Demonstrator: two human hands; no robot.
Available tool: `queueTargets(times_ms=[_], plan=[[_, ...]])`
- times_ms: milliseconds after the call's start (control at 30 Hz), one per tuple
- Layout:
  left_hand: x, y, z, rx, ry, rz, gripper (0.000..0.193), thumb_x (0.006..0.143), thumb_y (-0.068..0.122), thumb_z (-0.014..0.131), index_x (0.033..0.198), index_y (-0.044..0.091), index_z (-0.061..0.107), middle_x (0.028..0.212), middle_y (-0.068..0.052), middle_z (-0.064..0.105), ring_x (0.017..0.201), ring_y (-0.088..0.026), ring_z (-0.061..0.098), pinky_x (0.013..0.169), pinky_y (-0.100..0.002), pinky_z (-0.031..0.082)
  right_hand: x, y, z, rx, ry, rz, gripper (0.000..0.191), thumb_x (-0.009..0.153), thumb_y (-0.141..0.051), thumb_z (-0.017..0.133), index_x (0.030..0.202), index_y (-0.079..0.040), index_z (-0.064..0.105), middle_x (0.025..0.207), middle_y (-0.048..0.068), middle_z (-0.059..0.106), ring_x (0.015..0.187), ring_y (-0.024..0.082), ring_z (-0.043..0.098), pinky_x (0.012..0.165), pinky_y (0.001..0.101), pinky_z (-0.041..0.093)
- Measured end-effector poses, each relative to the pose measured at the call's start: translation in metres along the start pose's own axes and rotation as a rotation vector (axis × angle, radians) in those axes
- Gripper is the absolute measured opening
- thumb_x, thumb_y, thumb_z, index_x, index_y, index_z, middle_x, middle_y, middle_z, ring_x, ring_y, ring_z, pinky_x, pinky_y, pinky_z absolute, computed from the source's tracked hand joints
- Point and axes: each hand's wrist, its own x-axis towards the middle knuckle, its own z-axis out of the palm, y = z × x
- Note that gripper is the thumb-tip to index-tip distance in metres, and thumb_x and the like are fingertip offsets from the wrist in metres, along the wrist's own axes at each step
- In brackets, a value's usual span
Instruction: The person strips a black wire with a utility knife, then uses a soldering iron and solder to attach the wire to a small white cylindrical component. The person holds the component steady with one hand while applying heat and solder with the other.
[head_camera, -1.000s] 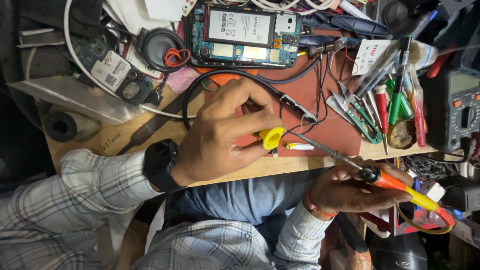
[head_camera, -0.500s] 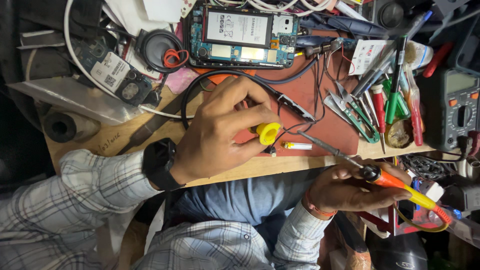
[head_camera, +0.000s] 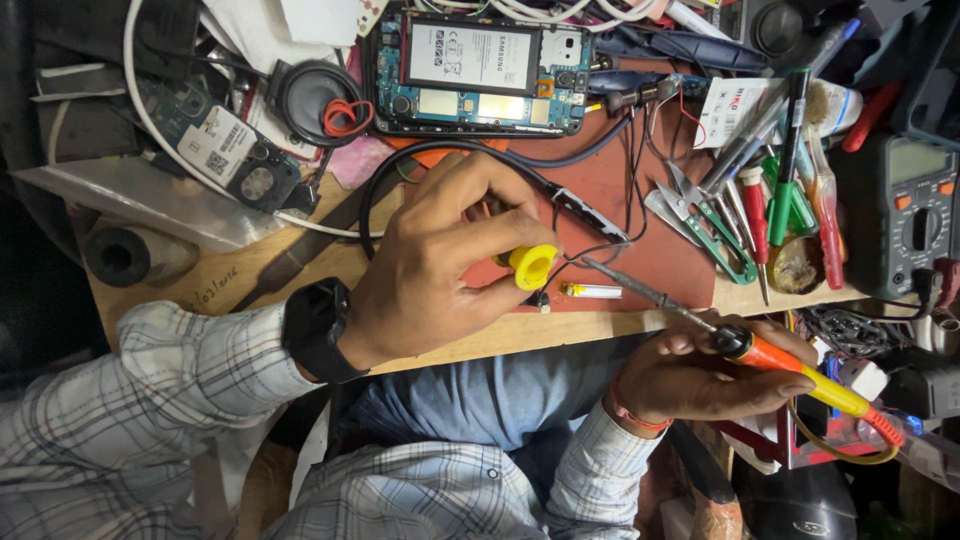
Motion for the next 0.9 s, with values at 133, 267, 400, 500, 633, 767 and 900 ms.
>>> queueTargets(times_ms=[133, 267, 400, 500, 633, 767, 900], plan=[[0.0, 0.001, 0.0, 0.013, 0.005, 0.0, 0.024, 0.081, 0.008, 0.085, 0.101, 0.009, 0.071, 0.106, -0.002, 0.06, 0.098, -0.02, 0.059, 0.085, -0.034, 0.049, -0.004, 0.005, 0.001, 0.002, 0.009, -0.009, 0.075, 0.111, -0.023, 0.059, 0.167, -0.036, 0.011, 0.131, 0.01, 0.047, 0.086, 0.02, 0.049, 0.065, 0.0266, 0.039], [0.0, -0.001, 0.0, 0.088, -0.011, -0.015, 0.022, 0.083, 0.01, 0.083, 0.1, 0.011, 0.07, 0.106, -0.001, 0.062, 0.102, -0.023, 0.059, 0.091, -0.038, 0.045, -0.01, 0.019, 0.005, 0.48, 0.239, 0.347, 0.033, 0.118, -0.029, 0.057, 0.143, -0.013, 0.042, 0.108, 0.001, 0.046, 0.072, 0.007, 0.037, 0.055, 0.0187, 0.028], [0.001, -0.004, 0.002, 0.151, -0.075, -0.073, 0.024, 0.087, 0.015, 0.082, 0.104, 0.013, 0.067, 0.107, -0.002, 0.063, 0.108, -0.027, 0.059, 0.096, -0.041, 0.042, -0.015, 0.031, 0.004, 1.197, 0.365, 0.66, 0.037, 0.12, -0.043, 0.052, 0.114, -0.007, 0.061, 0.078, 0.0, 0.049, 0.058, 0.008, 0.033, 0.052, 0.0206, 0.026], [0.006, 0.002, -0.002, 0.16, -0.129, -0.078, 0.032, 0.084, 0.02, 0.084, 0.109, 0.012, 0.067, 0.111, -0.003, 0.065, 0.109, -0.027, 0.059, 0.096, -0.042, 0.042, -0.012, 0.034, -0.001, 1.244, 0.493, 0.743, 0.043, 0.117, -0.045, 0.052, 0.117, -0.003, 0.062, 0.085, 0.003, 0.058, 0.059, 0.009, 0.042, 0.05, 0.0206, 0.031], [0.024, 0.024, -0.013, 0.177, -0.129, 0.008, 0.05, 0.077, 0.031, 0.087, 0.116, 0.009, 0.065, 0.115, -0.008, 0.064, 0.11, -0.031, 0.058, 0.097, -0.045, 0.041, 0.004, 0.036, -0.019, 1.45, 0.544, 0.783, 0.05, 0.111, -0.047, 0.05, 0.125, -0.002, 0.065, 0.102, 0.009, 0.073, 0.068, 0.009, 0.062, 0.05, 0.0167, 0.043], [0.047, 0.045, -0.025, 0.22, -0.125, 0.117, 0.052, 0.077, 0.032, 0.088, 0.113, 0.004, 0.063, 0.114, -0.012, 0.062, 0.109, -0.034, 0.056, 0.097, -0.047, 0.041, 0.024, 0.05, -0.045, 1.574, 0.445, 0.67, 0.05, 0.112, -0.051, 0.052, 0.129, -0.007, 0.067, 0.108, 0.009, 0.076, 0.076, 0.011, 0.071, 0.059, 0.0168, 0.054], [0.078, 0.05, -0.017, 0.298, -0.208, 0.336, 0.04, 0.089, 0.021, 0.084, 0.12, 0.004, 0.065, 0.12, -0.015, 0.06, 0.116, -0.036, 0.055, 0.103, -0.047, 0.043, 0.03, 0.071, -0.056, 1.552, 0.531, 0.642, 0.049, 0.109, -0.05, 0.055, 0.122, -0.005, 0.069, 0.101, 0.011, 0.076, 0.073, 0.012, 0.07, 0.058, 0.0178, 0.053]])
